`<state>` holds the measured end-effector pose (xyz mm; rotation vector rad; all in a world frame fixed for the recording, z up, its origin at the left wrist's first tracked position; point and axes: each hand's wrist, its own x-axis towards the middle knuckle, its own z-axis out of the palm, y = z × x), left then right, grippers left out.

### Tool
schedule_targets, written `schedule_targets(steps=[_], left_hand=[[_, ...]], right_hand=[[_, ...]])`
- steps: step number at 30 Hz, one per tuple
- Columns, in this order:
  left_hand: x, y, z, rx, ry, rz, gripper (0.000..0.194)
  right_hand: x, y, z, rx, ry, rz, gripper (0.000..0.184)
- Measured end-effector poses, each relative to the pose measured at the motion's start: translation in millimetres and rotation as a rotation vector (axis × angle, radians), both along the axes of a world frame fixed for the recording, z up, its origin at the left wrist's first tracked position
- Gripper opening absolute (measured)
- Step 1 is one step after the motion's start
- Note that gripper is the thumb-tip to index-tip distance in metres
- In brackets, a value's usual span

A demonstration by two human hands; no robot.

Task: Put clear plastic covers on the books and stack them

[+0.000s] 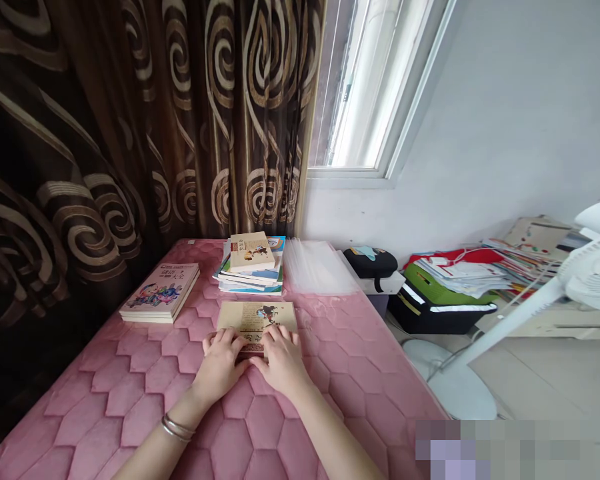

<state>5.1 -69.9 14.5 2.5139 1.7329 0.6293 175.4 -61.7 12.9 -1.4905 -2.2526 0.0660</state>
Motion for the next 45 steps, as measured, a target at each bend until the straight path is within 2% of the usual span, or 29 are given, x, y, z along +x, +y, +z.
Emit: schedule_targets(steps=[3,6,11,14,17,21,25,29,32,37,41,45], left_hand=[[-2,1,0.2,-0.007,-0.02,-0.005,0.025],[-16,6,3.8,-0.072,-0.063,-0.066,0.029],[-67,21,8.6,-0.251,-0.23,-0.097,0.025],[-91,29,7.7,-0.32,-0.385,-0.212,0.025],[-100,33,5.1,-0.336,-0.463,-0.274,0.026],[-98,32,4.2,-0.322,-0.459,-0.276,0.023],[-88,25,7.5,-0.264,-0.322,-0.145,0.021],[-69,16,9.0,-0.177,-0.156,-0.004,0.028],[-59,13,6.2,-0.106,-0.092,0.03,0.027],[-59,15,0.7,-0.1,-0.076,0.05,0.032],[-63,17,1.2,-0.058,-0.077,0.116,0.033],[-60,19,4.1,-0.028,-0.124,0.379,0.029]], right_hand=[[-2,1,-1.8,0.011,0.016,0.01,0.021],[9,2,2.0,-0.04,0.06,0.015,0.019],[57,11,6.2,-0.214,0.108,-0.01,0.017],[87,19,1.7,-0.257,0.159,0.062,0.025],[102,23,-3.8,-0.301,0.239,0.128,0.028],[104,22,-4.1,-0.364,0.297,0.173,0.027],[94,28,6.8,-0.315,0.214,0.11,0.018],[68,54,21.9,-0.24,0.053,0.037,0.024],[45,81,28.4,-0.254,-0.06,0.073,0.045],[21,107,32.1,-0.278,-0.142,0.029,0.032],[21,100,35.9,-0.3,-0.205,-0.073,0.033],[26,67,33.2,-0.323,-0.254,-0.207,0.047]])
